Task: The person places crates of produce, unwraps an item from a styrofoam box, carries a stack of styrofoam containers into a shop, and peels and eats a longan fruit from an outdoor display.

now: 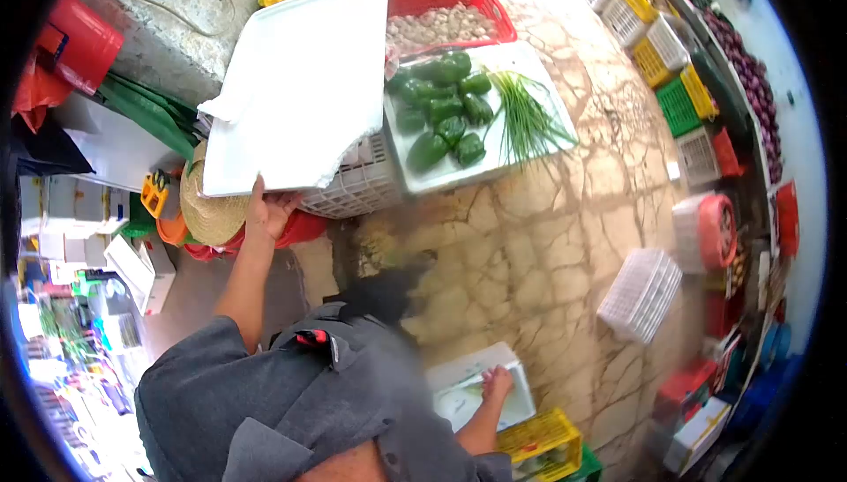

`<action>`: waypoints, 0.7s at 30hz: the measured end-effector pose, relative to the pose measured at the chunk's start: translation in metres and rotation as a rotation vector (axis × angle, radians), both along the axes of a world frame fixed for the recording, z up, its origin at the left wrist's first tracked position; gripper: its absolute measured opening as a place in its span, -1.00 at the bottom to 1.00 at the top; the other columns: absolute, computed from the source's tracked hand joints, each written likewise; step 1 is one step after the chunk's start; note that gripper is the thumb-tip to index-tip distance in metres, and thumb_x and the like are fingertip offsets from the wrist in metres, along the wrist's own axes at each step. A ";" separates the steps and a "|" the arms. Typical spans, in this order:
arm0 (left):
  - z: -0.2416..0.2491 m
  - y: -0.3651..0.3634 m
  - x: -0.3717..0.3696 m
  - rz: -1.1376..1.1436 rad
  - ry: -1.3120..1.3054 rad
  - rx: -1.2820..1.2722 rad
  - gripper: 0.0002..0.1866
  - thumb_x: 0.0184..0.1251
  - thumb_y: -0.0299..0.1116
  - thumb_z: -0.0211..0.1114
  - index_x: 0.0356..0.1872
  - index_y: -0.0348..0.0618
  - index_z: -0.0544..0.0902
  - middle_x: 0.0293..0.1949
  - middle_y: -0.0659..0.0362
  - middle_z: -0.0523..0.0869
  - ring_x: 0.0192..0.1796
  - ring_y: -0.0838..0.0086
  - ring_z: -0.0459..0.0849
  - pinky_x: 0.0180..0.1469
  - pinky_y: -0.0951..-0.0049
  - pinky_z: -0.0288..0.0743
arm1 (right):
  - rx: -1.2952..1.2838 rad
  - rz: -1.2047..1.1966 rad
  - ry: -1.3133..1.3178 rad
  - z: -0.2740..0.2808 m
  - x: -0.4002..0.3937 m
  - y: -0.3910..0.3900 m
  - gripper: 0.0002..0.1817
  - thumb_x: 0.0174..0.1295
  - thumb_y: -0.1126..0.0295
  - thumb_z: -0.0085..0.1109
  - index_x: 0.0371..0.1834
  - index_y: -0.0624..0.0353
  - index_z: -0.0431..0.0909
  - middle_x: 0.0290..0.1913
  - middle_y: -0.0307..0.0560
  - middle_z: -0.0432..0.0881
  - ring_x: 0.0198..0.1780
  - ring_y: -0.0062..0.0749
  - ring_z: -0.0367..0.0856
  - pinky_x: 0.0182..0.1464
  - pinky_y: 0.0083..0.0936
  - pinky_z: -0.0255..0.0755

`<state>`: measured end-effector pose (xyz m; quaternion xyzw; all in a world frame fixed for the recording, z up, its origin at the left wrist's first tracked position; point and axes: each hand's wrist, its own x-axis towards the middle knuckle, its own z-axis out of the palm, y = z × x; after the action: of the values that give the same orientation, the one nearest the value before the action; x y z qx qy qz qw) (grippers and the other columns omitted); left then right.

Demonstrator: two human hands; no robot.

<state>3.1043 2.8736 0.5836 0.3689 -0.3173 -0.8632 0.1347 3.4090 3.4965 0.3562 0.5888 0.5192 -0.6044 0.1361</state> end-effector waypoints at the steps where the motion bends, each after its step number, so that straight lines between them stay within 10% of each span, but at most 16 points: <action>1: -0.006 -0.003 -0.009 0.028 0.022 -0.003 -0.42 0.37 -0.01 0.25 0.27 -0.11 0.38 0.17 0.03 0.48 0.19 0.09 0.49 0.15 -0.14 0.50 | -0.007 0.051 -0.068 0.010 -0.018 -0.001 -0.72 0.30 0.27 0.04 0.00 0.15 0.45 -0.26 -0.06 0.57 -0.45 -0.32 0.62 -0.66 -0.53 0.27; 16: -0.034 0.028 -0.056 0.451 0.147 -0.143 -0.34 0.38 0.17 0.15 0.27 -0.13 0.37 0.26 0.03 0.43 0.23 0.09 0.45 0.26 -0.05 0.41 | -0.011 0.311 -0.026 0.016 -0.215 0.109 -0.88 0.35 0.36 -0.05 -0.13 0.08 0.46 -0.36 -0.15 0.56 -0.55 -0.45 0.57 -0.69 -0.63 0.19; 19: -0.028 0.083 -0.050 0.563 0.089 -0.110 -0.05 0.35 0.34 0.02 0.51 -0.17 0.02 0.45 -0.09 0.21 0.43 -0.01 0.27 0.38 -0.05 0.28 | -0.135 0.427 0.064 0.001 -0.263 0.167 -0.87 0.36 0.34 -0.02 -0.11 0.08 0.45 -0.35 -0.15 0.56 -0.55 -0.45 0.57 -0.68 -0.64 0.20; 21: -0.113 0.091 -0.021 0.491 -0.080 -0.116 -0.31 0.36 0.24 0.14 0.15 -0.23 0.41 0.10 -0.05 0.51 0.13 0.14 0.52 0.18 0.08 0.44 | -0.030 0.402 0.162 -0.028 -0.287 0.217 -0.89 0.36 0.32 0.03 -0.20 0.10 0.48 -0.46 -0.20 0.53 -0.61 -0.49 0.54 -0.71 -0.66 0.16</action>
<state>3.0836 2.9647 0.4702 0.4602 -0.2724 -0.7698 0.3485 3.1223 3.7135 0.3280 0.4208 0.6263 -0.6182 0.2204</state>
